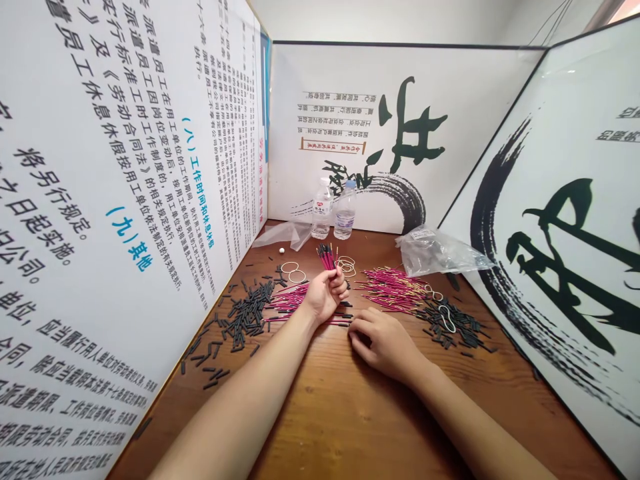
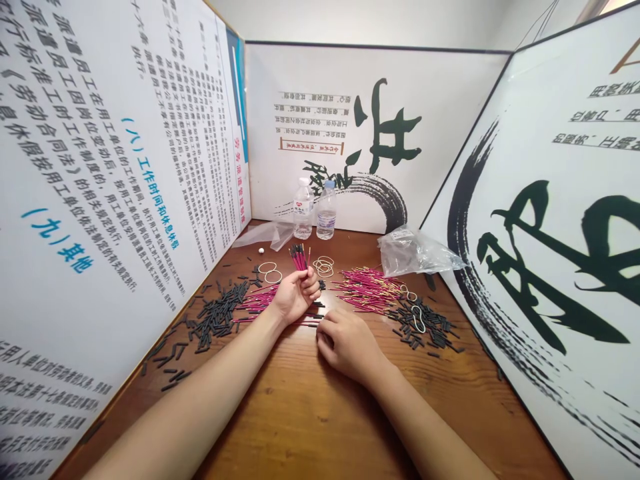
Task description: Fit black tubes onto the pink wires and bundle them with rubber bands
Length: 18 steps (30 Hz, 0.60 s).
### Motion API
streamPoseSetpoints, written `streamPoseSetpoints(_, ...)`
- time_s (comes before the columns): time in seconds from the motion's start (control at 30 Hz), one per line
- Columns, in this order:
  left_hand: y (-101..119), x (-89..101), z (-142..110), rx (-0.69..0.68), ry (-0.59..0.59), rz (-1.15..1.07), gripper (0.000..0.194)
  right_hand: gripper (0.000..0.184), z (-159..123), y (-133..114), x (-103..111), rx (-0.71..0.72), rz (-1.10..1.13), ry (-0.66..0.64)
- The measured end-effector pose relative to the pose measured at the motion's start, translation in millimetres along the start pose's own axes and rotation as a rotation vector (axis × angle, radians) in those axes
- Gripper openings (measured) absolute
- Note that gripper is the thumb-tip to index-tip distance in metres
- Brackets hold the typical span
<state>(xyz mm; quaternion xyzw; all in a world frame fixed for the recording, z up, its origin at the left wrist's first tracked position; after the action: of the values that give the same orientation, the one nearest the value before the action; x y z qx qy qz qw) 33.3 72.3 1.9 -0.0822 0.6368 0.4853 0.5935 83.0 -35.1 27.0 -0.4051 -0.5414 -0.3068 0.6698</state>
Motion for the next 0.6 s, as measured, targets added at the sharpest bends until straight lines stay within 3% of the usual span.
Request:
streamPoseSetpoints(0.4,-0.4,0.9,0.6,0.007,-0.010,0.014,0.010,0.010,-3.9,17.8,-3.0,-0.140,0.076,-0.130)
streamPoseSetpoints(0.6,-1.1,2.9,0.7,0.010,0.008,0.007,0.009,0.013,-12.5,46.5,4.7,-0.345,-0.038,-0.226)
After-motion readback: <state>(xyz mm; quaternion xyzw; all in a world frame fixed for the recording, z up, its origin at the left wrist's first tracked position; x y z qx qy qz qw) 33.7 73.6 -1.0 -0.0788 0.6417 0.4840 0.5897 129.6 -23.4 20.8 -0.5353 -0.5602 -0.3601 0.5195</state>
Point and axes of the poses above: each hand's wrist, its own z-axis towards the middle knuckle, its own x-axis out of the back of the hand, y = z × x, the point moved 8 cm from there along z, towards the middle knuckle, and after that the axes turned 11 degrees about -y, right-handed, at the moved point
